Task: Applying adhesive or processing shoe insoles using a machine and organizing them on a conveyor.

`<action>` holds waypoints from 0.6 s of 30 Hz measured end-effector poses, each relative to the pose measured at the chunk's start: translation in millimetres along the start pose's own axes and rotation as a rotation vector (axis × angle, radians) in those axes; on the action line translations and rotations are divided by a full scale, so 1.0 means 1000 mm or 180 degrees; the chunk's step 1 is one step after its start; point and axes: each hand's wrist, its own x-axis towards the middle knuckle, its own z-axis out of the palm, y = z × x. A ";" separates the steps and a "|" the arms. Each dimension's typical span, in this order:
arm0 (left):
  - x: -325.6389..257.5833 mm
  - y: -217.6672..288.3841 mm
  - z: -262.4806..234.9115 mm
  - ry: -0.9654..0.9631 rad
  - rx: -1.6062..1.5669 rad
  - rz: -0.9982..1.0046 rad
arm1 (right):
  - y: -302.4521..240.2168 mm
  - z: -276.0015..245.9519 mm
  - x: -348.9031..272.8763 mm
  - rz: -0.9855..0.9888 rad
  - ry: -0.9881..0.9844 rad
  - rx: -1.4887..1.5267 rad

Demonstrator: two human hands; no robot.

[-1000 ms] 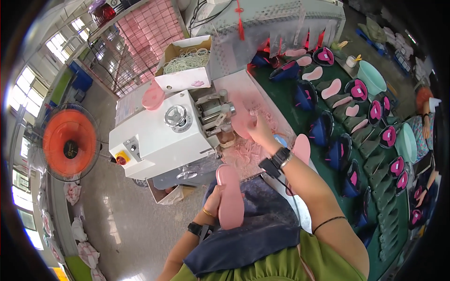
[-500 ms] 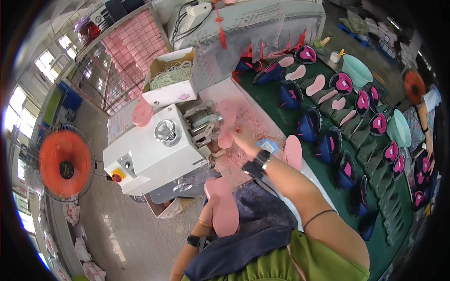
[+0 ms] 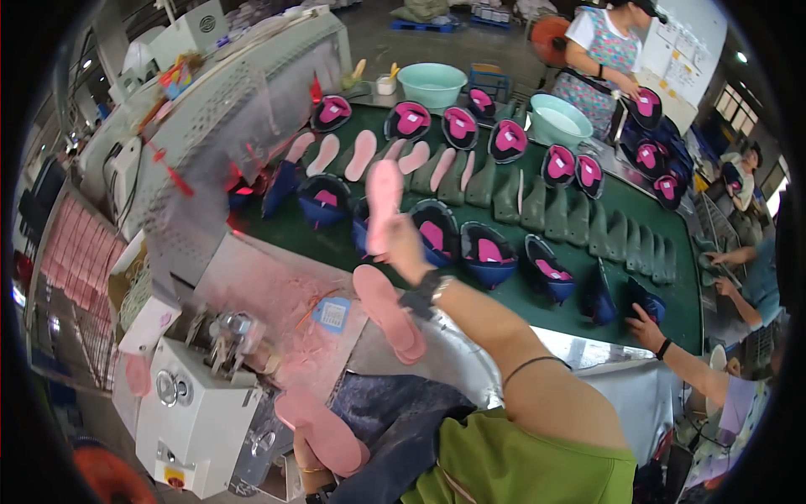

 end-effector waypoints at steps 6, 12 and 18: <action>0.002 0.004 0.018 -0.0093 -0.0026 0.0016 | 0.040 -0.235 0.068 0.0495 0.1508 -0.1838; 0.008 -0.001 0.024 -0.0144 0.0024 -0.0028 | 0.057 -0.203 0.105 -0.0152 0.1515 -0.2158; 0.026 0.004 0.042 0.0303 0.0618 0.0345 | -0.041 0.034 -0.121 -0.0423 -0.2211 -0.0778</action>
